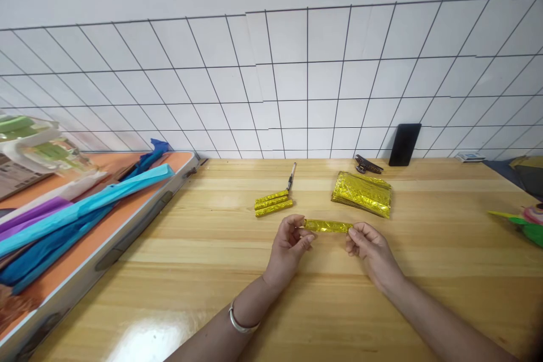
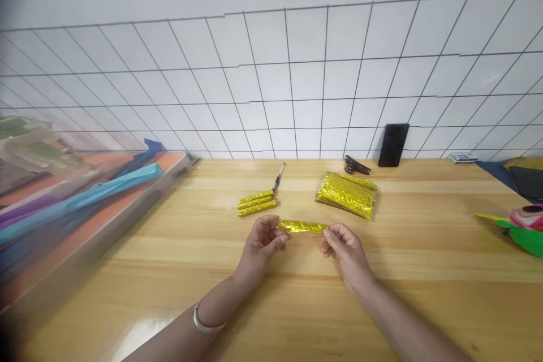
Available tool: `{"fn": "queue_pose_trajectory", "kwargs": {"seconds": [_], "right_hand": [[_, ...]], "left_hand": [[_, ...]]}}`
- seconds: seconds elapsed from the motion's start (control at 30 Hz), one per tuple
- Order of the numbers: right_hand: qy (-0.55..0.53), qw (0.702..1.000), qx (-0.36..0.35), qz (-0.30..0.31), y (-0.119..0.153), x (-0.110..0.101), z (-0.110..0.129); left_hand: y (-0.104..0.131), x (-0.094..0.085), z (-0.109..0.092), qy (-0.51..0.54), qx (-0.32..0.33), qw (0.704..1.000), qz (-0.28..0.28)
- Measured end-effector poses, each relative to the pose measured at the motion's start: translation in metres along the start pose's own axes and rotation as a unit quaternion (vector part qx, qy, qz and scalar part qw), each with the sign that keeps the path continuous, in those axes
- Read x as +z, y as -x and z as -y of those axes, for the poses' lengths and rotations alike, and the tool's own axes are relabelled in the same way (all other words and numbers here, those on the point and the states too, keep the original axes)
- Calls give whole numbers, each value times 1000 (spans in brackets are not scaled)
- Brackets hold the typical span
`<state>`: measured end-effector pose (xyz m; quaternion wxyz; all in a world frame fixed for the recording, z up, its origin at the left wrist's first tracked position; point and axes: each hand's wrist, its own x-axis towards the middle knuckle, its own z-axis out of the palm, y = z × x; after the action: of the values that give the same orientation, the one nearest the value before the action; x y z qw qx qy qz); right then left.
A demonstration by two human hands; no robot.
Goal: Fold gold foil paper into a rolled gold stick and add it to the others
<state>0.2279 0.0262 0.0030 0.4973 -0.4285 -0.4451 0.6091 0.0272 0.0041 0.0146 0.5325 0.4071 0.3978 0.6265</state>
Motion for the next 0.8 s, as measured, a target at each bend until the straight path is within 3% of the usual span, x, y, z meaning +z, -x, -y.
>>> {"fn": "queue_pose_trajectory", "kwargs": {"seconds": [0.2,0.37,0.8], "right_hand": [[-51,997,54,22,-2,-1,6],[-51,995,84,17,-4,-3,4],[-42,994,93,28,-2,-3,5]], "left_hand": [[-4,-11,3,-31,17,998,45],[-4,-12,1,-64,70,992,87],[-5,-16,3,-132,139,974,117]]}}
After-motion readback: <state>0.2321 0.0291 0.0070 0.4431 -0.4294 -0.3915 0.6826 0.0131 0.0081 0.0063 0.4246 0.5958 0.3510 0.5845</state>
